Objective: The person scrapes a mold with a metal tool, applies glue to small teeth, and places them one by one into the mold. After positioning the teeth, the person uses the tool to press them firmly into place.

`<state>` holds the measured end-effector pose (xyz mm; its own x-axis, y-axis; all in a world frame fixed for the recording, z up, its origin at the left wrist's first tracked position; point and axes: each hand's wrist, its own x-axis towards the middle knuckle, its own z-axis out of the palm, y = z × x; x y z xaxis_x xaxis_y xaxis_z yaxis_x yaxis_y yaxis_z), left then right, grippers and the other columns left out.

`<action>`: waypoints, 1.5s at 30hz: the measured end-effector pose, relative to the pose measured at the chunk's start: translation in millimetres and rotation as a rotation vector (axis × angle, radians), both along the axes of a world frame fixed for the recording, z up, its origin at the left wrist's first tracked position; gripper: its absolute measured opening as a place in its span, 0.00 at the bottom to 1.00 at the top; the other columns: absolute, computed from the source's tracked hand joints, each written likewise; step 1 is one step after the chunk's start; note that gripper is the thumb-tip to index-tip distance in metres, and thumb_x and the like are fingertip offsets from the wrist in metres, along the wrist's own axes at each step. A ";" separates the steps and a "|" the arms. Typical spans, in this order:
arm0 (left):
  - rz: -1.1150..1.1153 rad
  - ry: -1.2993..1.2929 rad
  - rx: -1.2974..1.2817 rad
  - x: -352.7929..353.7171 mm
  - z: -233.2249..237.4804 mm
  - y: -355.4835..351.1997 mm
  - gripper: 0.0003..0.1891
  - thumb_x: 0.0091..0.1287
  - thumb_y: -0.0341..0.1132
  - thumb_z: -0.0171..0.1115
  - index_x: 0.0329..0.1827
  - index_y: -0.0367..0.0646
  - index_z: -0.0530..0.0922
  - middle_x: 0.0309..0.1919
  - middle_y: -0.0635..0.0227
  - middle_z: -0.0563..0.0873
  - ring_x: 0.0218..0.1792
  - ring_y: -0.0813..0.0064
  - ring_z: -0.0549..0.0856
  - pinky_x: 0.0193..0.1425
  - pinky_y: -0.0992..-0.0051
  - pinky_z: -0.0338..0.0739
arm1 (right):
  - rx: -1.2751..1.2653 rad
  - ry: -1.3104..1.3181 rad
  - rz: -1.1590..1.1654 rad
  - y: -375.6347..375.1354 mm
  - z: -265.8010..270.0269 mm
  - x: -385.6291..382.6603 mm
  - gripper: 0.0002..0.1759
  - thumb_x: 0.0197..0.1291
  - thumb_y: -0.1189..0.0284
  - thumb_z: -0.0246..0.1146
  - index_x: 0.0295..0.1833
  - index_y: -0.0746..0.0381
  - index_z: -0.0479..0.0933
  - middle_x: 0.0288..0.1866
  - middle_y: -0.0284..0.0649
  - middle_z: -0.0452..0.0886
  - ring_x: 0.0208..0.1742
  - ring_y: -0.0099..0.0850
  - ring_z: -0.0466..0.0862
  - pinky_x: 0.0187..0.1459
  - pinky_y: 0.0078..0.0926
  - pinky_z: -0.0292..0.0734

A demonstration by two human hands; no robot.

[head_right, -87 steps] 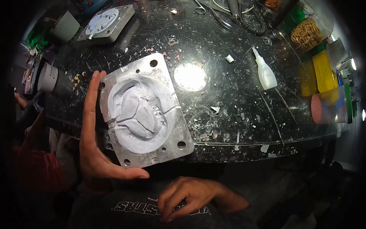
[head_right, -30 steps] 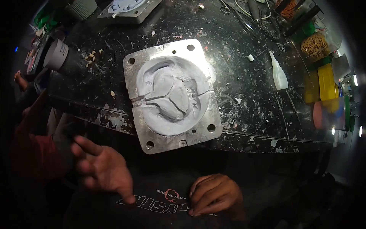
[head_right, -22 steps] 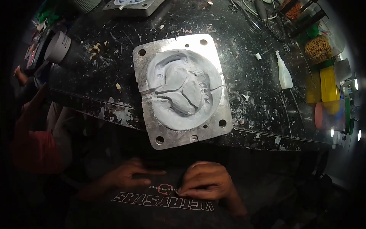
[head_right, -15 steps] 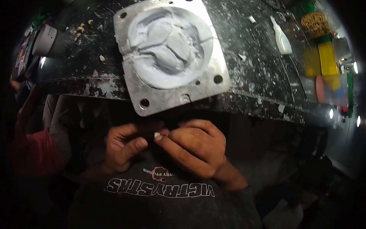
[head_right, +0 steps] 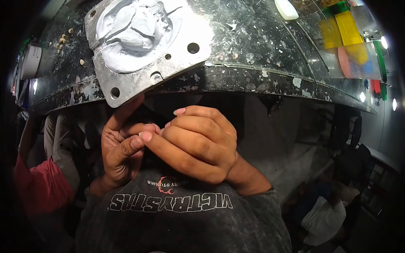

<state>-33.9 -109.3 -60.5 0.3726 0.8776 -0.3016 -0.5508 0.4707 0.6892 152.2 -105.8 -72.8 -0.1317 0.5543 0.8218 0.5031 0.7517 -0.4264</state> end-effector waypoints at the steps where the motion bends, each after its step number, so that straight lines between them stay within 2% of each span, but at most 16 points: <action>1: 0.006 -0.063 0.079 -1.2 -6.3 -0.6 0.34 0.68 0.24 0.69 0.77 0.31 0.65 0.49 0.48 0.91 0.54 0.65 0.90 0.68 0.66 0.80 | -0.003 -0.058 -0.014 0.6 1.3 0.8 0.15 0.50 0.77 0.77 0.46 0.57 0.89 0.38 0.28 0.81 0.40 0.23 0.83 0.45 0.29 0.88; 2: 0.011 -0.125 0.159 -1.6 -9.6 -0.6 0.30 0.70 0.19 0.64 0.75 0.31 0.67 0.52 0.46 0.90 0.58 0.65 0.89 0.69 0.68 0.80 | -0.001 -0.061 -0.015 1.4 1.0 1.8 0.15 0.50 0.77 0.77 0.46 0.57 0.89 0.38 0.28 0.81 0.40 0.23 0.83 0.45 0.29 0.88; 12: 0.018 -0.216 0.124 2.5 -5.4 0.5 0.28 0.73 0.21 0.62 0.76 0.31 0.66 0.54 0.44 0.89 0.60 0.64 0.88 0.72 0.66 0.78 | -0.004 0.024 -0.026 3.7 -8.8 -1.9 0.17 0.48 0.75 0.76 0.47 0.57 0.90 0.42 0.28 0.82 0.42 0.25 0.83 0.44 0.30 0.86; 15: 0.055 -0.056 0.015 4.3 0.3 -2.7 0.35 0.69 0.26 0.65 0.79 0.29 0.62 0.50 0.49 0.90 0.53 0.67 0.89 0.70 0.68 0.75 | 0.030 -0.062 -0.005 4.5 -6.5 0.1 0.17 0.48 0.75 0.76 0.47 0.57 0.89 0.43 0.29 0.82 0.43 0.26 0.83 0.47 0.31 0.86; 17: 0.063 -0.101 0.088 2.1 -2.9 -2.4 0.28 0.73 0.21 0.62 0.74 0.28 0.67 0.55 0.42 0.88 0.60 0.60 0.87 0.72 0.66 0.78 | 0.038 -0.138 -0.003 3.7 -3.1 3.5 0.16 0.48 0.76 0.74 0.46 0.57 0.89 0.42 0.29 0.83 0.44 0.26 0.84 0.49 0.31 0.85; 24: 0.095 0.284 0.197 1.5 -3.5 -4.3 0.25 0.71 0.23 0.65 0.70 0.26 0.73 0.56 0.47 0.87 0.56 0.66 0.88 0.67 0.70 0.79 | -0.062 -0.148 0.001 2.4 -5.9 11.8 0.12 0.52 0.69 0.73 0.42 0.61 0.87 0.39 0.34 0.85 0.39 0.30 0.85 0.45 0.33 0.81; 28: 0.007 0.336 0.113 0.4 -0.4 -5.2 0.25 0.70 0.22 0.65 0.70 0.28 0.74 0.57 0.46 0.87 0.61 0.65 0.86 0.72 0.67 0.75 | -0.104 -0.122 -0.009 -5.5 1.8 18.8 0.12 0.52 0.74 0.78 0.44 0.58 0.89 0.39 0.29 0.84 0.38 0.27 0.83 0.45 0.31 0.83; 30: -0.222 0.236 0.312 -6.3 -15.3 -6.5 0.28 0.68 0.26 0.68 0.71 0.30 0.74 0.63 0.48 0.85 0.68 0.62 0.81 0.78 0.62 0.68 | -0.144 0.011 0.037 -5.7 21.6 41.4 0.13 0.52 0.74 0.78 0.45 0.60 0.90 0.40 0.33 0.84 0.40 0.30 0.84 0.45 0.32 0.85; 31: -0.448 0.276 0.334 -14.9 -25.4 -7.1 0.33 0.65 0.36 0.75 0.71 0.31 0.75 0.69 0.52 0.81 0.74 0.62 0.75 0.81 0.60 0.61 | -0.180 0.083 0.028 -2.5 39.5 56.9 0.10 0.47 0.78 0.76 0.39 0.63 0.88 0.37 0.35 0.85 0.35 0.31 0.83 0.38 0.29 0.80; 32: -0.766 0.369 0.341 -22.4 -23.9 -0.4 0.37 0.61 0.46 0.78 0.71 0.36 0.78 0.73 0.56 0.77 0.76 0.62 0.73 0.80 0.62 0.63 | -0.206 0.071 -0.008 0.6 50.9 75.2 0.12 0.47 0.81 0.75 0.40 0.64 0.89 0.37 0.37 0.86 0.35 0.30 0.83 0.38 0.27 0.79; 35: -0.949 0.535 0.668 -37.3 -42.4 4.2 0.38 0.56 0.46 0.82 0.69 0.41 0.80 0.69 0.53 0.82 0.73 0.58 0.77 0.78 0.64 0.66 | -0.451 0.202 -0.114 21.6 74.0 110.0 0.07 0.53 0.82 0.75 0.39 0.66 0.87 0.36 0.37 0.85 0.40 0.25 0.84 0.41 0.22 0.78; 37: -0.772 1.157 0.409 -46.7 -36.2 -1.5 0.35 0.56 0.43 0.82 0.68 0.44 0.82 0.58 0.52 0.88 0.59 0.51 0.86 0.68 0.62 0.76 | -0.739 0.266 -0.099 37.9 85.1 124.0 0.06 0.59 0.77 0.75 0.41 0.66 0.87 0.37 0.34 0.87 0.38 0.20 0.84 0.42 0.18 0.78; 38: -0.763 1.155 0.413 -51.1 -34.0 0.0 0.35 0.56 0.43 0.82 0.68 0.44 0.82 0.58 0.52 0.88 0.59 0.51 0.86 0.68 0.62 0.76 | -0.878 0.299 -0.085 45.6 90.7 127.5 0.06 0.61 0.75 0.75 0.42 0.66 0.87 0.37 0.34 0.88 0.38 0.18 0.84 0.42 0.17 0.78; 41: -0.407 1.141 1.033 -67.1 -10.6 14.5 0.30 0.56 0.46 0.78 0.59 0.37 0.85 0.38 0.56 0.90 0.35 0.59 0.86 0.45 0.62 0.78 | -1.045 0.226 -0.075 61.7 101.4 132.8 0.08 0.62 0.72 0.75 0.43 0.66 0.88 0.38 0.34 0.89 0.39 0.18 0.85 0.44 0.15 0.79; 43: 0.048 0.827 1.301 -62.9 -1.0 21.7 0.16 0.68 0.43 0.64 0.47 0.37 0.85 0.34 0.58 0.88 0.37 0.60 0.84 0.46 0.58 0.78 | -1.096 0.126 -0.015 74.0 97.5 137.8 0.10 0.63 0.70 0.74 0.43 0.66 0.89 0.38 0.35 0.90 0.41 0.19 0.86 0.46 0.16 0.80; 45: 0.340 0.911 1.571 -88.9 -4.1 34.1 0.19 0.74 0.42 0.55 0.58 0.35 0.79 0.43 0.50 0.88 0.51 0.51 0.84 0.52 0.53 0.80 | -1.127 0.095 -0.022 83.5 99.2 139.0 0.09 0.63 0.70 0.74 0.42 0.66 0.89 0.37 0.35 0.90 0.40 0.19 0.86 0.46 0.17 0.80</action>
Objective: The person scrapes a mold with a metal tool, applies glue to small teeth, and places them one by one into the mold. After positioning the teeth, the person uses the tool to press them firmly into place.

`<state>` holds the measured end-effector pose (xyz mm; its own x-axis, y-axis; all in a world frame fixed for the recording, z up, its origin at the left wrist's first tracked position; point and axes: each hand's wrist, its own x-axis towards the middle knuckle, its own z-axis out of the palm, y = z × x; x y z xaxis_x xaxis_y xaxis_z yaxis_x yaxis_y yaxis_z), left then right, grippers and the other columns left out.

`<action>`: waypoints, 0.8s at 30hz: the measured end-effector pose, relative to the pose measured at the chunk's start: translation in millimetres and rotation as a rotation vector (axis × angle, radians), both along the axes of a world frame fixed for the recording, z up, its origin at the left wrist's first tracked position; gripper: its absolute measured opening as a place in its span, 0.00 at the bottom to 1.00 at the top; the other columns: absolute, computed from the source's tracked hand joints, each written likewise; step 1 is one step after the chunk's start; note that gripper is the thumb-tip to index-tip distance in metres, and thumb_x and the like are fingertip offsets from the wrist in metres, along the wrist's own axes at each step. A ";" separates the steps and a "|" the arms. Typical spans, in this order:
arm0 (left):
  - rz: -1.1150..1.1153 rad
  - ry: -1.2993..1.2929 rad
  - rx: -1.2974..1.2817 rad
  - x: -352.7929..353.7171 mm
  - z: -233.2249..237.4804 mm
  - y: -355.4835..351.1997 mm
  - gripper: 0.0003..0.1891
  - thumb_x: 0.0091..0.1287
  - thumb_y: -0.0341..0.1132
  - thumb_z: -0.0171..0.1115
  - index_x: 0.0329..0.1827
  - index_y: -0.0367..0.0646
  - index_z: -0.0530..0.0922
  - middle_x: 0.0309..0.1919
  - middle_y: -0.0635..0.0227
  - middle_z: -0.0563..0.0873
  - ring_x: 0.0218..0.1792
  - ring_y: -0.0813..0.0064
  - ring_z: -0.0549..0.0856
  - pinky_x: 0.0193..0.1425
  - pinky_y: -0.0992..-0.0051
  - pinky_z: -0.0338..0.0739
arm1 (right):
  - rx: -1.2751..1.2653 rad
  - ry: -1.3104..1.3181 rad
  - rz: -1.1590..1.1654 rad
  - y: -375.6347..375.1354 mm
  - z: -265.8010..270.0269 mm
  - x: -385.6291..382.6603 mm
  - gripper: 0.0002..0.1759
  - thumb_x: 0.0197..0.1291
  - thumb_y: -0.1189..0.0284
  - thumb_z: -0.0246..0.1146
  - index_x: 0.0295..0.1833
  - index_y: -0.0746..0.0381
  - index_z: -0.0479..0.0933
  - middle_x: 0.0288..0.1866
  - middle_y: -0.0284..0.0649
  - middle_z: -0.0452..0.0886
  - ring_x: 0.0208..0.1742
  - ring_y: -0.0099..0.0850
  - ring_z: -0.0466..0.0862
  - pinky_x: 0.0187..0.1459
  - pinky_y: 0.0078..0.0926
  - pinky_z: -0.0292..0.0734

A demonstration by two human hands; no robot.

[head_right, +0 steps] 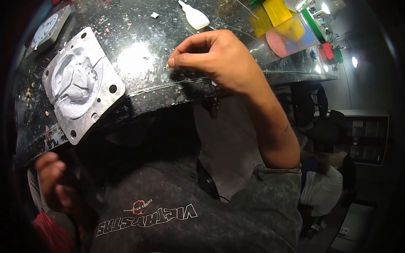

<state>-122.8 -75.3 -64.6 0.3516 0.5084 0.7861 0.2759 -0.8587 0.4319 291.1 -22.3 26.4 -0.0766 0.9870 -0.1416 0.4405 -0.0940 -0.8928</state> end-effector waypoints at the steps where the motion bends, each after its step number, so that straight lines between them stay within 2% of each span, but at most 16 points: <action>1: 0.138 0.097 0.050 -7.7 7.3 9.0 0.23 0.75 0.42 0.52 0.62 0.30 0.76 0.51 0.45 0.86 0.58 0.44 0.82 0.61 0.48 0.78 | -0.030 -0.024 0.005 4.2 0.3 0.8 0.09 0.63 0.70 0.74 0.42 0.66 0.89 0.37 0.35 0.90 0.40 0.19 0.86 0.47 0.17 0.80; 2: 0.265 0.007 0.038 14.1 10.1 19.0 0.27 0.75 0.42 0.54 0.66 0.24 0.72 0.61 0.40 0.81 0.66 0.40 0.78 0.72 0.47 0.71 | -0.034 -0.014 0.030 8.3 -0.9 0.8 0.08 0.62 0.71 0.73 0.41 0.66 0.89 0.36 0.35 0.90 0.39 0.19 0.86 0.47 0.17 0.80; 3: 0.281 0.048 0.034 34.0 23.9 34.3 0.34 0.73 0.45 0.58 0.70 0.21 0.68 0.69 0.38 0.75 0.73 0.44 0.73 0.79 0.50 0.64 | -0.029 -0.019 0.032 11.8 0.2 0.4 0.08 0.62 0.71 0.73 0.41 0.66 0.89 0.36 0.35 0.90 0.39 0.19 0.86 0.47 0.17 0.80; 4: 0.294 0.015 -0.022 50.3 30.4 44.0 0.46 0.66 0.57 0.69 0.74 0.26 0.65 0.74 0.41 0.70 0.76 0.49 0.69 0.81 0.51 0.60 | -0.062 -0.074 0.040 14.5 1.2 -0.1 0.08 0.63 0.71 0.73 0.41 0.66 0.89 0.37 0.35 0.90 0.39 0.19 0.86 0.47 0.17 0.80; 6: 0.212 0.075 -0.031 62.5 35.0 60.3 0.60 0.58 0.74 0.67 0.79 0.31 0.60 0.79 0.41 0.63 0.80 0.48 0.62 0.83 0.49 0.55 | -0.094 -0.132 0.048 14.7 5.8 -1.1 0.08 0.63 0.71 0.73 0.41 0.66 0.89 0.37 0.36 0.90 0.39 0.19 0.86 0.47 0.17 0.80; 7: 0.212 0.071 -0.030 62.1 37.0 62.9 0.60 0.58 0.74 0.67 0.79 0.31 0.60 0.79 0.41 0.63 0.80 0.48 0.62 0.83 0.49 0.55 | -0.096 -0.105 0.056 14.9 5.1 0.2 0.08 0.63 0.71 0.72 0.41 0.66 0.89 0.37 0.36 0.91 0.39 0.19 0.87 0.46 0.18 0.80; 9: 0.232 0.339 0.071 59.0 42.5 68.9 0.73 0.43 0.83 0.67 0.82 0.34 0.57 0.81 0.43 0.58 0.82 0.48 0.59 0.83 0.50 0.53 | -0.099 -0.079 0.061 16.6 5.3 -0.4 0.08 0.63 0.71 0.72 0.41 0.66 0.89 0.38 0.36 0.91 0.40 0.19 0.87 0.46 0.18 0.81; 10: 0.233 0.340 0.073 62.4 42.1 67.6 0.76 0.39 0.84 0.68 0.83 0.33 0.55 0.81 0.43 0.58 0.82 0.47 0.58 0.83 0.49 0.52 | -0.101 -0.094 0.058 16.2 6.2 -1.0 0.08 0.63 0.71 0.72 0.41 0.66 0.89 0.38 0.36 0.91 0.40 0.19 0.87 0.46 0.18 0.81; 16: 0.296 0.325 -0.020 65.2 36.2 61.6 0.77 0.35 0.81 0.73 0.83 0.32 0.55 0.82 0.46 0.58 0.81 0.48 0.60 0.83 0.49 0.54 | -0.103 -0.124 0.044 13.5 6.1 -6.0 0.08 0.64 0.72 0.72 0.42 0.66 0.89 0.39 0.36 0.91 0.40 0.20 0.88 0.47 0.18 0.81; 20: 0.301 0.379 -0.024 66.4 32.3 63.4 0.76 0.37 0.76 0.77 0.83 0.32 0.55 0.82 0.47 0.59 0.81 0.50 0.61 0.83 0.51 0.56 | -0.096 -0.057 0.039 14.0 2.1 0.2 0.08 0.64 0.71 0.71 0.43 0.66 0.89 0.39 0.35 0.91 0.40 0.19 0.87 0.46 0.18 0.81; 22: 0.291 0.294 -0.067 71.1 29.1 63.3 0.71 0.43 0.68 0.81 0.83 0.32 0.55 0.82 0.49 0.59 0.80 0.52 0.63 0.83 0.54 0.57 | -0.102 -0.093 0.037 14.9 2.0 1.7 0.09 0.65 0.71 0.71 0.43 0.66 0.89 0.39 0.35 0.91 0.40 0.19 0.87 0.46 0.17 0.80; 23: 0.290 0.294 -0.066 73.7 31.8 62.5 0.71 0.43 0.68 0.81 0.83 0.32 0.55 0.82 0.49 0.59 0.80 0.52 0.63 0.83 0.54 0.57 | -0.108 -0.130 0.037 15.1 3.3 2.7 0.09 0.65 0.71 0.71 0.43 0.66 0.89 0.39 0.35 0.91 0.40 0.19 0.87 0.46 0.17 0.80; 24: 0.262 0.254 -0.125 75.9 34.1 61.7 0.68 0.44 0.62 0.82 0.83 0.32 0.55 0.82 0.49 0.59 0.80 0.53 0.63 0.83 0.55 0.57 | -0.108 -0.131 0.037 15.4 2.6 3.3 0.09 0.65 0.71 0.71 0.43 0.66 0.89 0.39 0.35 0.91 0.40 0.19 0.87 0.46 0.17 0.80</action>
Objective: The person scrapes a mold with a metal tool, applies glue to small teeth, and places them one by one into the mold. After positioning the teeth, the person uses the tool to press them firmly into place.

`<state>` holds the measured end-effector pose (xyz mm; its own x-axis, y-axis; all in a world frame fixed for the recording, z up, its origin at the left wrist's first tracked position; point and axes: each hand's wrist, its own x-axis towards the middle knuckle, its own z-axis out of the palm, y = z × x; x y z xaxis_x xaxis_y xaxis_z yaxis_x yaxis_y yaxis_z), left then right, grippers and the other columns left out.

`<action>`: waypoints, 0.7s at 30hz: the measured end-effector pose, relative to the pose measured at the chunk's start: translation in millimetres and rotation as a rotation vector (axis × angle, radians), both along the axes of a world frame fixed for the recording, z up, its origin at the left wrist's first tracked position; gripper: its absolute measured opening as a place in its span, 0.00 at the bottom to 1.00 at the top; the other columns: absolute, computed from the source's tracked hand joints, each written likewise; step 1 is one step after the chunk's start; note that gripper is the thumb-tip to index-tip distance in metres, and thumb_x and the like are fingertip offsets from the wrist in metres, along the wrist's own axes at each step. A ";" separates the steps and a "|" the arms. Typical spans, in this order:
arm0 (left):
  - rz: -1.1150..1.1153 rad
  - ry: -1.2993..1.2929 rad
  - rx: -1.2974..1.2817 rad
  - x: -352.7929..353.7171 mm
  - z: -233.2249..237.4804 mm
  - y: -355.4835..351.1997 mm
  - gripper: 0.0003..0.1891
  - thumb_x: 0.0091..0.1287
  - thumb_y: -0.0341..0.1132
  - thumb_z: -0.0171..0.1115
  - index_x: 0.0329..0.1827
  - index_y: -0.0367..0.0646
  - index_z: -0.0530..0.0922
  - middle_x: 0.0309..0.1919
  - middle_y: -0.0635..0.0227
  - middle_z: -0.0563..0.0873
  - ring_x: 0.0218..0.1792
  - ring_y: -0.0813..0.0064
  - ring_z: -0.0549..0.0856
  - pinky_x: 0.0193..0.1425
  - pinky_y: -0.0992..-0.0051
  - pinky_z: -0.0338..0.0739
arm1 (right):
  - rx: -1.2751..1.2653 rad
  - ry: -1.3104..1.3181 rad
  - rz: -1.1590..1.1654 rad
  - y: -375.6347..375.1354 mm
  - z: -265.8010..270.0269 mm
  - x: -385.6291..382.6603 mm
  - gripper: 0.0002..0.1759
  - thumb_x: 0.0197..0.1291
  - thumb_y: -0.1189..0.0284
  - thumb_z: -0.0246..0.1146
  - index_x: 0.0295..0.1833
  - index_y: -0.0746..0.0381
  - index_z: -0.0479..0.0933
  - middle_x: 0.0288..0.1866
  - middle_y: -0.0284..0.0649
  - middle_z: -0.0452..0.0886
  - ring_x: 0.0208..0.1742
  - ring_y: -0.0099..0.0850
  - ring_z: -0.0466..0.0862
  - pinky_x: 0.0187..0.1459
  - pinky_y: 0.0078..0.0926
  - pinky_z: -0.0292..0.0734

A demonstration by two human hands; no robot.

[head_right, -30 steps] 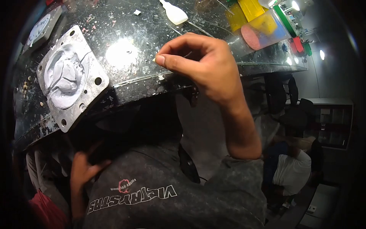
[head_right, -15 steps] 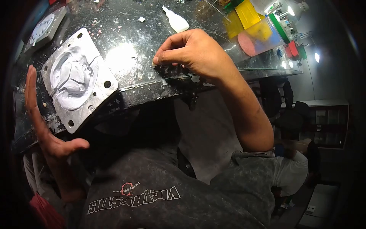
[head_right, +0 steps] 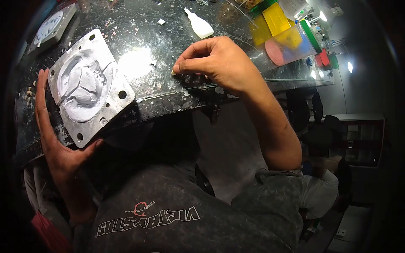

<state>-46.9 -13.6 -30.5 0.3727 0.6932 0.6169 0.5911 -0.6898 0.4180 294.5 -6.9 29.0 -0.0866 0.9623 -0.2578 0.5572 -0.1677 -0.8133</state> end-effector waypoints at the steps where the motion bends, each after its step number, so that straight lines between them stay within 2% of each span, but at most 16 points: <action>1: -0.017 -0.049 -0.055 1.4 1.4 -0.3 0.66 0.46 0.57 0.83 0.83 0.32 0.54 0.82 0.49 0.59 0.81 0.54 0.63 0.83 0.57 0.57 | -0.005 0.002 -0.007 0.3 -1.2 1.0 0.08 0.65 0.71 0.71 0.44 0.66 0.89 0.40 0.35 0.91 0.40 0.19 0.87 0.45 0.16 0.80; 2: -0.017 -0.049 -0.055 0.8 1.2 1.6 0.66 0.46 0.57 0.83 0.83 0.32 0.54 0.82 0.49 0.59 0.81 0.54 0.63 0.83 0.57 0.57 | -0.010 0.003 -0.014 0.7 -2.2 2.2 0.08 0.65 0.72 0.71 0.44 0.65 0.90 0.40 0.35 0.91 0.40 0.19 0.87 0.45 0.16 0.80; 4: -0.081 -0.067 -0.089 -0.7 -0.9 7.0 0.65 0.47 0.50 0.83 0.83 0.32 0.53 0.82 0.49 0.59 0.81 0.55 0.62 0.83 0.57 0.56 | 0.002 0.016 -0.007 1.0 -3.7 5.9 0.08 0.65 0.72 0.71 0.44 0.65 0.90 0.39 0.35 0.91 0.39 0.19 0.87 0.45 0.16 0.80; 14: -0.167 -0.048 -0.110 -17.7 -1.0 14.5 0.68 0.44 0.53 0.84 0.83 0.30 0.51 0.83 0.46 0.56 0.82 0.53 0.59 0.84 0.57 0.54 | 0.016 -0.022 -0.050 -4.0 0.2 -4.9 0.09 0.62 0.70 0.73 0.43 0.66 0.89 0.36 0.33 0.90 0.37 0.17 0.85 0.42 0.16 0.78; 16: -0.247 -0.142 -0.101 -15.8 -3.8 18.1 0.69 0.42 0.52 0.85 0.83 0.30 0.51 0.83 0.45 0.55 0.83 0.52 0.58 0.84 0.56 0.54 | 0.029 -0.015 -0.046 -5.7 0.5 -7.3 0.10 0.62 0.70 0.73 0.43 0.66 0.89 0.35 0.33 0.90 0.36 0.17 0.84 0.42 0.16 0.77; 19: -0.228 -0.115 -0.138 -21.5 0.1 17.3 0.69 0.41 0.50 0.86 0.83 0.31 0.52 0.83 0.45 0.55 0.83 0.52 0.58 0.85 0.56 0.53 | 0.062 -0.001 -0.055 -9.1 5.0 -14.8 0.10 0.62 0.70 0.74 0.43 0.66 0.89 0.36 0.34 0.90 0.37 0.18 0.84 0.42 0.15 0.76; 20: -0.208 -0.163 -0.173 -17.6 1.2 14.6 0.69 0.40 0.49 0.86 0.83 0.31 0.53 0.83 0.45 0.55 0.83 0.51 0.58 0.85 0.56 0.53 | 0.188 0.058 -0.097 -9.5 7.5 -15.2 0.10 0.62 0.71 0.74 0.43 0.67 0.89 0.37 0.34 0.90 0.38 0.17 0.84 0.42 0.14 0.76; 21: -0.202 -0.089 -0.141 -23.0 1.4 15.8 0.69 0.39 0.47 0.87 0.83 0.31 0.53 0.83 0.45 0.55 0.83 0.51 0.58 0.85 0.56 0.54 | 0.310 0.121 -0.134 -8.6 9.4 -15.4 0.10 0.61 0.71 0.75 0.44 0.67 0.88 0.37 0.35 0.90 0.38 0.17 0.84 0.42 0.14 0.75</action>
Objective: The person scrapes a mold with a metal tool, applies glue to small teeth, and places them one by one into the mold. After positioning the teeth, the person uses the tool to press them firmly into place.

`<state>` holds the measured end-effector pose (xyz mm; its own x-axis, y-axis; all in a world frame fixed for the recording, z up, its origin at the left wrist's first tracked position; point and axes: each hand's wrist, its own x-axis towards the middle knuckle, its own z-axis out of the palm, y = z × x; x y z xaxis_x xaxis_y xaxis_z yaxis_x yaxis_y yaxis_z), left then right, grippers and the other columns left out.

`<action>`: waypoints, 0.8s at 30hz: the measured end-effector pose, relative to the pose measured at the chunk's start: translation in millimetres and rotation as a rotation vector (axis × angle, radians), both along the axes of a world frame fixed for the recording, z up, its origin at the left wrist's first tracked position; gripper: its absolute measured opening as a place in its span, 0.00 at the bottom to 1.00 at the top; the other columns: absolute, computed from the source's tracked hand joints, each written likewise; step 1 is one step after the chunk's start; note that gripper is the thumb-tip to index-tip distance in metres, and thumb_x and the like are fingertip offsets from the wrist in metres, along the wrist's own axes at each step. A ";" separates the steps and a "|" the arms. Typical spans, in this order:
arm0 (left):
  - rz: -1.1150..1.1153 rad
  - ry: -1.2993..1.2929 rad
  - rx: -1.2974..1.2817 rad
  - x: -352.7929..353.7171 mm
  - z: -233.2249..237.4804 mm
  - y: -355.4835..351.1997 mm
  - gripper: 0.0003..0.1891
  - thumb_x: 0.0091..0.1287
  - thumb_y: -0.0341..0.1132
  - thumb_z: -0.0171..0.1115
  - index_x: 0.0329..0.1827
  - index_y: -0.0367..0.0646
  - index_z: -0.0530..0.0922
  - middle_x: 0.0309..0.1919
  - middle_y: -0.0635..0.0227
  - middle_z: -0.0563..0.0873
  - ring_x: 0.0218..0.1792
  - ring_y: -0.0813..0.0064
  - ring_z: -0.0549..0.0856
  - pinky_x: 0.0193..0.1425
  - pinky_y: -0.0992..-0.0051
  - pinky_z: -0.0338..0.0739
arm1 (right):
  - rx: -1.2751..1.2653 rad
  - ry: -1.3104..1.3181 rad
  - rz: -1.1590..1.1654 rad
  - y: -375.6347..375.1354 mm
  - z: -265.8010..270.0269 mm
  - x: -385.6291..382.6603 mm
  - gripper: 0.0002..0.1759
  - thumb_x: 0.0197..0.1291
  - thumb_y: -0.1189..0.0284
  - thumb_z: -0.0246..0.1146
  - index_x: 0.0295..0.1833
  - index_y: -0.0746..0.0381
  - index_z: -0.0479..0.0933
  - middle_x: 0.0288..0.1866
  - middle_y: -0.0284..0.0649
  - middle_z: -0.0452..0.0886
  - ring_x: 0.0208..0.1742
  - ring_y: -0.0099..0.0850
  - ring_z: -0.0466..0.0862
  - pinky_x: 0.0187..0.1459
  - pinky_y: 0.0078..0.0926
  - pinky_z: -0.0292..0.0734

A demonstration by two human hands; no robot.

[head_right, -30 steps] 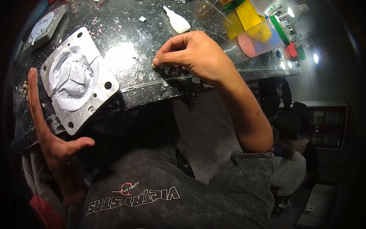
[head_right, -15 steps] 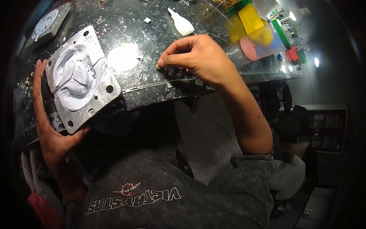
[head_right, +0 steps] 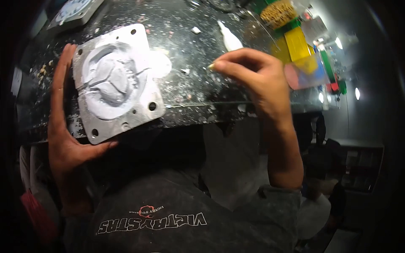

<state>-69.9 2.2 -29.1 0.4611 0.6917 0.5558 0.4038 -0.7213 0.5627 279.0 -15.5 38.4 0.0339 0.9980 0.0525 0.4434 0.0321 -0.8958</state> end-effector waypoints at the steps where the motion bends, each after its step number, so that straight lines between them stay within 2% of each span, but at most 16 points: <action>1: 0.039 0.035 -0.019 -0.5 3.2 -3.6 0.69 0.38 0.46 0.87 0.83 0.32 0.53 0.83 0.45 0.56 0.83 0.51 0.58 0.84 0.56 0.54 | 0.040 0.065 0.019 1.7 3.5 1.7 0.09 0.61 0.73 0.75 0.44 0.66 0.88 0.38 0.35 0.90 0.39 0.17 0.84 0.43 0.14 0.76; 5: 0.136 0.119 -0.003 1.5 6.6 -9.0 0.69 0.35 0.47 0.86 0.83 0.34 0.55 0.82 0.45 0.59 0.83 0.48 0.59 0.85 0.51 0.49 | 0.199 0.190 0.143 15.8 0.5 -35.0 0.06 0.62 0.77 0.74 0.43 0.66 0.88 0.39 0.35 0.89 0.38 0.17 0.83 0.43 0.14 0.76; 7: 0.167 0.143 0.009 3.0 6.5 -10.4 0.70 0.33 0.51 0.85 0.83 0.35 0.55 0.82 0.47 0.60 0.83 0.48 0.60 0.85 0.43 0.42 | 0.387 -0.009 0.289 28.9 -4.2 -55.4 0.05 0.63 0.81 0.70 0.44 0.67 0.86 0.39 0.35 0.86 0.36 0.20 0.79 0.39 0.18 0.72; 10: 0.182 0.160 0.000 2.9 8.5 -11.3 0.70 0.33 0.51 0.84 0.83 0.36 0.56 0.82 0.48 0.61 0.83 0.49 0.60 0.84 0.41 0.41 | 0.594 -0.222 0.499 53.3 -6.2 -79.5 0.08 0.58 0.83 0.73 0.45 0.67 0.87 0.40 0.37 0.87 0.38 0.22 0.81 0.40 0.20 0.75; 13: 0.188 0.145 -0.029 4.1 9.3 -11.8 0.70 0.33 0.51 0.84 0.83 0.37 0.56 0.82 0.48 0.61 0.83 0.49 0.60 0.84 0.41 0.40 | 0.723 -0.308 0.566 73.7 -7.9 -97.7 0.11 0.51 0.82 0.78 0.42 0.65 0.89 0.38 0.36 0.87 0.36 0.23 0.81 0.38 0.20 0.76; 14: 0.193 0.141 -0.031 3.7 9.3 -11.3 0.70 0.33 0.51 0.84 0.83 0.37 0.56 0.82 0.48 0.61 0.83 0.49 0.60 0.84 0.41 0.40 | 0.722 -0.309 0.572 77.5 -6.3 -102.7 0.11 0.51 0.82 0.78 0.42 0.65 0.89 0.38 0.36 0.87 0.36 0.23 0.81 0.38 0.20 0.76; 16: 0.172 0.149 -0.019 2.2 9.9 -9.8 0.70 0.33 0.50 0.84 0.83 0.37 0.57 0.82 0.48 0.61 0.83 0.48 0.60 0.84 0.40 0.41 | 0.689 -0.278 0.668 83.2 -0.3 -112.2 0.08 0.60 0.72 0.75 0.44 0.60 0.88 0.35 0.37 0.86 0.33 0.24 0.85 0.34 0.24 0.81; 17: 0.178 0.146 -0.021 1.9 10.6 -9.5 0.70 0.33 0.50 0.84 0.83 0.37 0.57 0.82 0.48 0.61 0.83 0.48 0.60 0.84 0.40 0.41 | 0.646 -0.237 0.693 85.5 -2.5 -112.4 0.09 0.58 0.79 0.74 0.45 0.60 0.88 0.37 0.36 0.85 0.34 0.27 0.85 0.36 0.26 0.82; 21: 0.164 0.141 -0.019 2.0 10.8 -8.7 0.70 0.32 0.50 0.84 0.83 0.37 0.58 0.82 0.48 0.62 0.83 0.49 0.59 0.84 0.40 0.41 | 0.833 -0.433 0.725 102.0 -7.0 -109.9 0.10 0.50 0.76 0.79 0.40 0.58 0.89 0.35 0.34 0.85 0.34 0.26 0.86 0.37 0.24 0.82; 23: 0.164 0.142 -0.013 1.6 10.6 -8.5 0.70 0.31 0.50 0.85 0.83 0.37 0.58 0.82 0.48 0.62 0.83 0.49 0.58 0.84 0.41 0.42 | 0.799 -0.453 0.729 99.6 -3.9 -110.9 0.13 0.47 0.83 0.78 0.39 0.62 0.88 0.36 0.34 0.86 0.35 0.25 0.83 0.38 0.22 0.78; 24: 0.160 0.144 -0.016 1.2 11.1 -8.5 0.70 0.31 0.50 0.85 0.83 0.37 0.58 0.82 0.48 0.62 0.83 0.49 0.58 0.84 0.41 0.42 | 0.799 -0.452 0.734 98.7 0.8 -112.3 0.13 0.47 0.83 0.78 0.39 0.62 0.88 0.36 0.34 0.86 0.35 0.25 0.83 0.38 0.22 0.78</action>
<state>-68.7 -6.3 -18.0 0.4185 0.7708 0.4803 0.5897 -0.6328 0.5018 166.7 83.2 39.2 -0.7179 0.4487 0.5322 0.3572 0.8937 -0.2716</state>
